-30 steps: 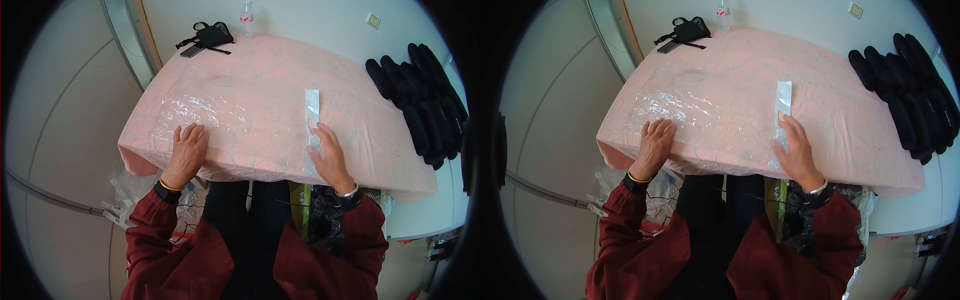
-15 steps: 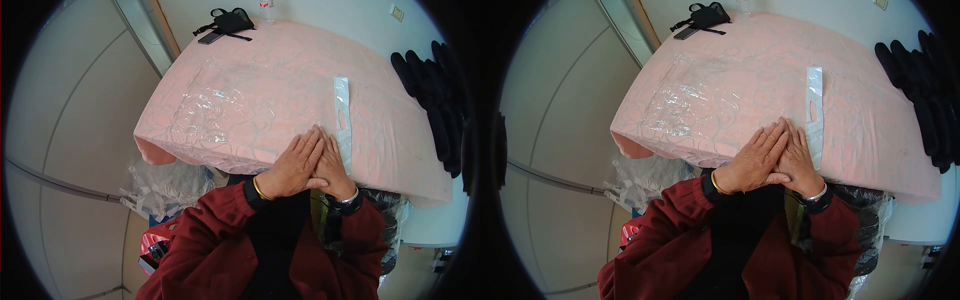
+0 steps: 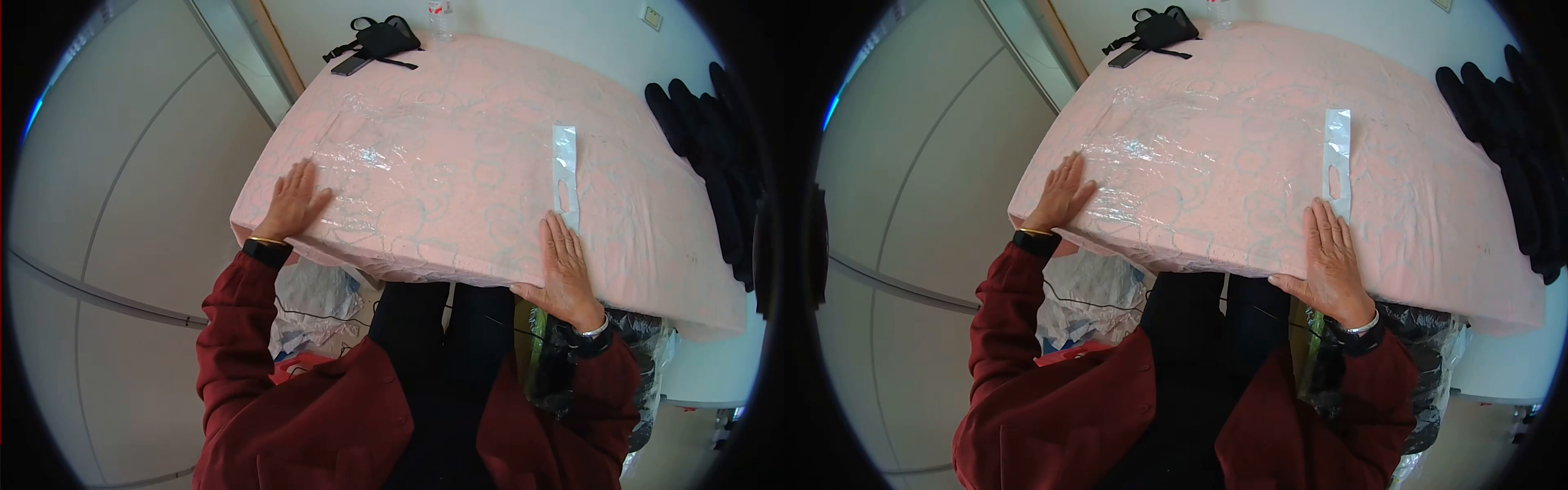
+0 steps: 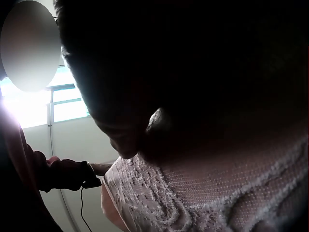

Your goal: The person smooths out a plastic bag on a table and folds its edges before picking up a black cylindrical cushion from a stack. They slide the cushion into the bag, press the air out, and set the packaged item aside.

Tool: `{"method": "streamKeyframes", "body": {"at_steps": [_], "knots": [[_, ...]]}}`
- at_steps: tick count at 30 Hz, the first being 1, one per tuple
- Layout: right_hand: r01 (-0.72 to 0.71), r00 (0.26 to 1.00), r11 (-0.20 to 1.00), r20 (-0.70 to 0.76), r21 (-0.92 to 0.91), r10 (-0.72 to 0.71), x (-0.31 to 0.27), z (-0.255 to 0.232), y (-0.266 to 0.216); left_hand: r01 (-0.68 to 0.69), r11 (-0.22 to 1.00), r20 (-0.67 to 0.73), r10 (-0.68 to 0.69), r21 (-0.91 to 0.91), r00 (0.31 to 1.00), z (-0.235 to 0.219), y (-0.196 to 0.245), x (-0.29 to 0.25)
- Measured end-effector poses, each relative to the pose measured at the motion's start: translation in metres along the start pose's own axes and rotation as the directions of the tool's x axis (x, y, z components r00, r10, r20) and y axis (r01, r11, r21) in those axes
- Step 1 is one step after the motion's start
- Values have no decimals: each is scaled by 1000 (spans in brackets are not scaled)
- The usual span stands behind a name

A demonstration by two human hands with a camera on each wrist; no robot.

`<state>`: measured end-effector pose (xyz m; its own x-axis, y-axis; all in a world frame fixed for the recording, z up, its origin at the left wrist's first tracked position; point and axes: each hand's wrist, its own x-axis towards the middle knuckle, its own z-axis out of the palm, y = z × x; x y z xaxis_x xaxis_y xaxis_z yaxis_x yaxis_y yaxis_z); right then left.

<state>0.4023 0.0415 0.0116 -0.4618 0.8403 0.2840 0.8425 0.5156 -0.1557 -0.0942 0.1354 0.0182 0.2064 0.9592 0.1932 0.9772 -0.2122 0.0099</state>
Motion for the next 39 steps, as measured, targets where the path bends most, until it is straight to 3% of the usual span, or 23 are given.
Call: {"method": "streamKeyframes", "body": {"at_steps": [5,6,7,8,10,12,14,15,17,18,20,21,22,23,25,26,27,30,33,35,36,38,39], "knots": [[-104,993,993,-65,-55,101,-15,3,-8,259,966,-58,-259,-10,964,-2,-28,-19],[-128,989,989,-88,-71,122,-17,4,-11,245,969,-63,-246,-11,967,-1,-22,-26],[-139,986,987,-99,-77,131,-20,5,-16,115,993,-268,-107,13,957,1,-14,-37],[-176,976,977,-148,-119,158,-24,5,-21,-11,998,-455,38,61,890,3,-5,-45],[-256,948,947,-243,-196,206,-32,7,-31,-215,975,-545,151,-56,825,-23,56,-63],[-262,949,953,-218,-155,226,-34,-4,-44,-274,902,-440,108,-335,892,-20,104,-84],[-246,956,968,-179,-55,232,-31,-15,-59,-223,662,-231,77,-715,970,-12,150,-98],[-255,953,965,-187,-64,239,-30,-14,-66,-237,655,-239,87,-718,967,-7,170,-98],[-206,965,977,-154,63,213,-29,-8,-85,-243,319,-206,144,-916,968,-1,199,-93],[-174,980,976,-78,130,185,-28,-6,-95,-256,313,-216,155,-915,964,5,206,-90],[-164,986,969,-4,187,168,-26,-3,-113,-187,157,-168,129,-970,977,17,218,-80],[2,999,891,-29,454,12,-27,2,-119,-151,78,-141,120,-986,983,21,223,-76],[159,987,716,-93,679,-131,-29,4,-120,-151,67,-141,132,-986,981,21,223,-73],[148,989,721,-88,676,-121,-29,0,-115,-126,52,-119,123,-991,985,20,217,-70],[240,961,869,-234,432,-148,-21,-13,-97,-77,31,-74,94,-997,993,15,195,-65],[272,935,916,-304,295,-180,-18,-17,-89,-75,33,-72,95,-997,993,11,181,-62],[270,937,915,-302,300,-177,-19,-17,-81,-34,72,-28,79,-997,996,5,164,-60],[-16,972,985,-233,-173,-25,-22,-8,-53,-1,179,-1,5,-984,1000,-4,140,-58],[-30,989,996,-145,-89,17,-33,-12,-80,12,311,-23,-109,-950,994,-6,123,-57],[-46,995,998,-92,-38,43,-36,-19,-87,-102,603,-182,-73,-791,981,-1,110,-56],[-113,994,987,9,115,113,-36,-26,-82,-154,723,-254,-30,-673,967,1,107,-55],[-286,950,881,234,378,208,-34,-35,-72,-185,784,-314,-14,-593,949,-5,108,-55],[-289,949,880,236,378,210,-31,-34,-68,-214,837,-380,8,-504,925,-12,111,-56]]}}
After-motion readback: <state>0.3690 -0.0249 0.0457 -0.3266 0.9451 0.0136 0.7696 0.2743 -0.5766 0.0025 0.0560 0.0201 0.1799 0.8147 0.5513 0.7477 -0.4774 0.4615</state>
